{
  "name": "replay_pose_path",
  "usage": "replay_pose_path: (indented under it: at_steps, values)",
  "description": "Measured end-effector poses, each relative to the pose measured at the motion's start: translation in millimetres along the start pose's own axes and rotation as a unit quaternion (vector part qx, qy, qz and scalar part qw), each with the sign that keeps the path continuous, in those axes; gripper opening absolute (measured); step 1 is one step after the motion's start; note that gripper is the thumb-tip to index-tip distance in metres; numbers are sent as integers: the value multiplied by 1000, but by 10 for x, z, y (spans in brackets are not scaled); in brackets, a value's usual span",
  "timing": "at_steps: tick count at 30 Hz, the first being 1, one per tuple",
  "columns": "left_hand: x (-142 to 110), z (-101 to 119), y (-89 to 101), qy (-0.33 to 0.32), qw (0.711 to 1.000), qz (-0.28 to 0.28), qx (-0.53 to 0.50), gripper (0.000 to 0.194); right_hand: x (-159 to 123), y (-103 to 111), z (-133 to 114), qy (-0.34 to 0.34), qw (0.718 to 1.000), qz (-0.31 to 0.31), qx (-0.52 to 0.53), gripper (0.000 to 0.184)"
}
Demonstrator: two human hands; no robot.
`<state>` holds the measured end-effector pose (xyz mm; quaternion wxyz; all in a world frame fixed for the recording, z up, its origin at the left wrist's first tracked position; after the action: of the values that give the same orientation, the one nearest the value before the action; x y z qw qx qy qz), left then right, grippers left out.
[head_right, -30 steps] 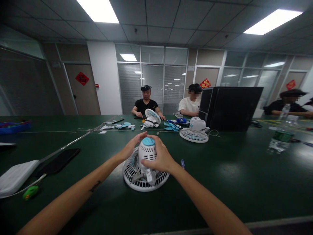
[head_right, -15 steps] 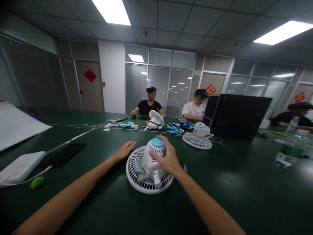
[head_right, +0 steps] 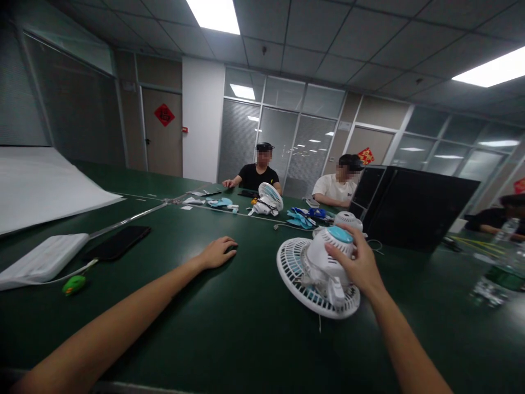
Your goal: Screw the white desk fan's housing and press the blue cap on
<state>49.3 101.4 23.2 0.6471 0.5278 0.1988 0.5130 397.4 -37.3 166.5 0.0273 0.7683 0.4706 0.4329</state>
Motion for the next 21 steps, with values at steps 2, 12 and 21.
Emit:
replay_pose_path:
  at_steps: [2,12,21]
  values:
    - [0,0,-3,0,1000,-1,4,39,2,268,204,-25,998,22,-53,59]
    - [3,14,-11,2,1000,-7,30,39,-65,1118,1092,-129,968,38,-213,68]
    - [-13,66,0,-2,998,-16,58,40,332,1308,1362,-164,907,-37,-387,49]
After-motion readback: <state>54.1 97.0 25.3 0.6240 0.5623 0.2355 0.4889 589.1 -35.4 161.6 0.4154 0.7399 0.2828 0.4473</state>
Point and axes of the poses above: each hand's wrist, its own x-axis towards the middle knuckle, its own y-axis out of the back of the hand, z = x × y, the point moved 9 cm from there along x, towards the middle knuckle, and after that the axes turned 1 degree about -x, right-handed, at the moved point
